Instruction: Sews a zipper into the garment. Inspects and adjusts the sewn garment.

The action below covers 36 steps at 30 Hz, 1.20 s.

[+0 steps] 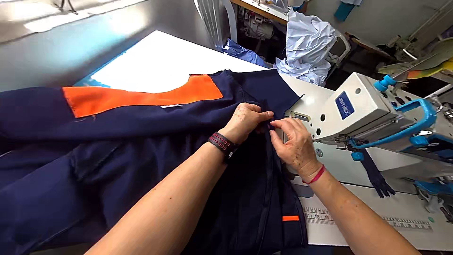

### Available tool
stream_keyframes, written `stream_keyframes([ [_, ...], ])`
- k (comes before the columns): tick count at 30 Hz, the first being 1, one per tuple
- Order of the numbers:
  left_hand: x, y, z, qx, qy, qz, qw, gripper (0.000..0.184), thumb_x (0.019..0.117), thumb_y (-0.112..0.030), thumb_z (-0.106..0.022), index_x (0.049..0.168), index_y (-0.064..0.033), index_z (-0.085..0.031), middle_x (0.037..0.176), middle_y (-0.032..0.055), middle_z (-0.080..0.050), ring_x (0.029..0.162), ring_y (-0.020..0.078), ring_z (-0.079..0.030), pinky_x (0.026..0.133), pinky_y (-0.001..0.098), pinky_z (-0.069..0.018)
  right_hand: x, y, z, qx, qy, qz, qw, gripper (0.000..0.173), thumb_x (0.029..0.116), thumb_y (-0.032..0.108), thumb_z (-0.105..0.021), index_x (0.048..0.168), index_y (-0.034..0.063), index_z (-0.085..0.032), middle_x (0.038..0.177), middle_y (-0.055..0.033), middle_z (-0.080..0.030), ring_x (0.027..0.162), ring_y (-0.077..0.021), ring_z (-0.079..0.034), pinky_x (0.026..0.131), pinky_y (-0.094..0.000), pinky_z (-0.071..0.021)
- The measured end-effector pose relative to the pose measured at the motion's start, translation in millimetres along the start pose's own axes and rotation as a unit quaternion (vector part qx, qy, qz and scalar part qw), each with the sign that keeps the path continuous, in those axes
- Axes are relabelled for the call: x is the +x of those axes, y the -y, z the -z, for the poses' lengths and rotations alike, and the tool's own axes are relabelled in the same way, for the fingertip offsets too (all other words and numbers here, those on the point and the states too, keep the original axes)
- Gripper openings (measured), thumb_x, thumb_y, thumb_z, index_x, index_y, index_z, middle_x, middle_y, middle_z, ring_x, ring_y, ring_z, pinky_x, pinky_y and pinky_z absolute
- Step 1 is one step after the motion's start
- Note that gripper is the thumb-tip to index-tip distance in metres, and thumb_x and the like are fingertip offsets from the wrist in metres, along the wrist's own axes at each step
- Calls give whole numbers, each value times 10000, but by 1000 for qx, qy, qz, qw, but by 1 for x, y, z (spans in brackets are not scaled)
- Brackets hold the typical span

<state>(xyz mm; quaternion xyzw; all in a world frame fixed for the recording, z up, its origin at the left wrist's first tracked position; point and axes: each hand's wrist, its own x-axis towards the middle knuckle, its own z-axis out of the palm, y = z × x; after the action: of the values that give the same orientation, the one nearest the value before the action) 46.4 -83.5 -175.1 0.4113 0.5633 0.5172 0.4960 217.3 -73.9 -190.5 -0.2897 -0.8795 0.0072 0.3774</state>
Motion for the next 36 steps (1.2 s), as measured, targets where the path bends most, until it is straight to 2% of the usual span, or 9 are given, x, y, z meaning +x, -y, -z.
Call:
stream_keyframes([
  [4, -1, 3, -7, -29, -25, -8, 999, 275, 998, -164, -664, 766, -26, -616, 621, 23, -631, 509, 70, -569, 513, 229, -481, 8, 3, 4, -80, 2, 40, 996, 224, 837, 124, -664, 1004, 38, -785, 950, -126, -738, 874, -311, -695, 681, -468, -522],
  [10, -4, 11, -18, -61, -54, -24, 996, 347, 1000, -179, -663, 713, -40, -526, 652, 41, -590, 596, 106, -564, 604, 292, -481, 19, -5, 1, -126, 15, 65, 990, 332, 725, 185, -831, 976, 4, -709, 854, -153, -680, 798, -355, -672, 623, -503, -491],
  [15, -16, 14, -22, -33, -44, -17, 998, 379, 1030, -257, -620, 725, -52, -526, 659, 51, -554, 594, 126, -525, 576, 313, -443, 13, -13, -3, -176, -30, 150, 973, 182, 892, 201, -637, 840, 41, -706, 798, -119, -676, 751, -311, -667, 638, -463, -495],
  [18, -4, 14, -17, -6, -36, -17, 999, 349, 1003, -234, -647, 737, -24, -566, 723, 69, -581, 701, 170, -578, 699, 384, -494, 18, -11, -3, -209, -38, 172, 962, 217, 920, 132, -578, 809, 51, -747, 734, -80, -702, 682, -258, -696, 615, -412, -560],
  [23, 2, 13, -19, 13, -56, 5, 998, 371, 976, -175, -681, 662, -48, -530, 653, 36, -543, 642, 148, -547, 659, 366, -469, 28, 4, -4, -265, -28, 166, 950, 196, 712, 263, -731, 698, 74, -683, 661, -55, -650, 608, -242, -665, 510, -395, -501],
  [26, 2, 13, -21, -8, -65, 12, 998, 392, 974, -144, -681, 635, -68, -499, 623, 22, -532, 610, 131, -537, 625, 340, -456, 33, 7, -6, -290, -51, 181, 938, 117, 729, 148, -687, 644, 72, -659, 619, -53, -632, 564, -226, -643, 504, -370, -488],
  [29, 2, 13, -18, -18, -65, 21, 997, 365, 979, -141, -679, 666, -58, -511, 644, 26, -540, 625, 129, -543, 639, 333, -462, 30, 7, -6, -297, -43, 200, 933, 158, 792, 91, -618, 644, 68, -667, 585, -40, -599, 542, -205, -621, 505, -346, -482],
  [32, 3, 15, -20, -15, -49, 20, 998, 344, 978, -146, -679, 689, -48, -520, 668, 32, -550, 650, 132, -549, 662, 340, -468, 26, 2, 3, -247, 17, 187, 951, 94, 775, 47, -648, 714, 43, -719, 620, -69, -641, 580, -229, -671, 523, -375, -532],
  [36, -1, 2, -10, -50, 26, 62, 997, 232, 1021, -189, -630, 884, -16, -557, 766, 60, -627, 683, 142, -637, 663, 330, -549, 35, -11, 8, -204, 42, 170, 963, 122, 796, 61, -650, 693, 43, -713, 644, -94, -668, 614, -260, -702, 530, -415, -556],
])
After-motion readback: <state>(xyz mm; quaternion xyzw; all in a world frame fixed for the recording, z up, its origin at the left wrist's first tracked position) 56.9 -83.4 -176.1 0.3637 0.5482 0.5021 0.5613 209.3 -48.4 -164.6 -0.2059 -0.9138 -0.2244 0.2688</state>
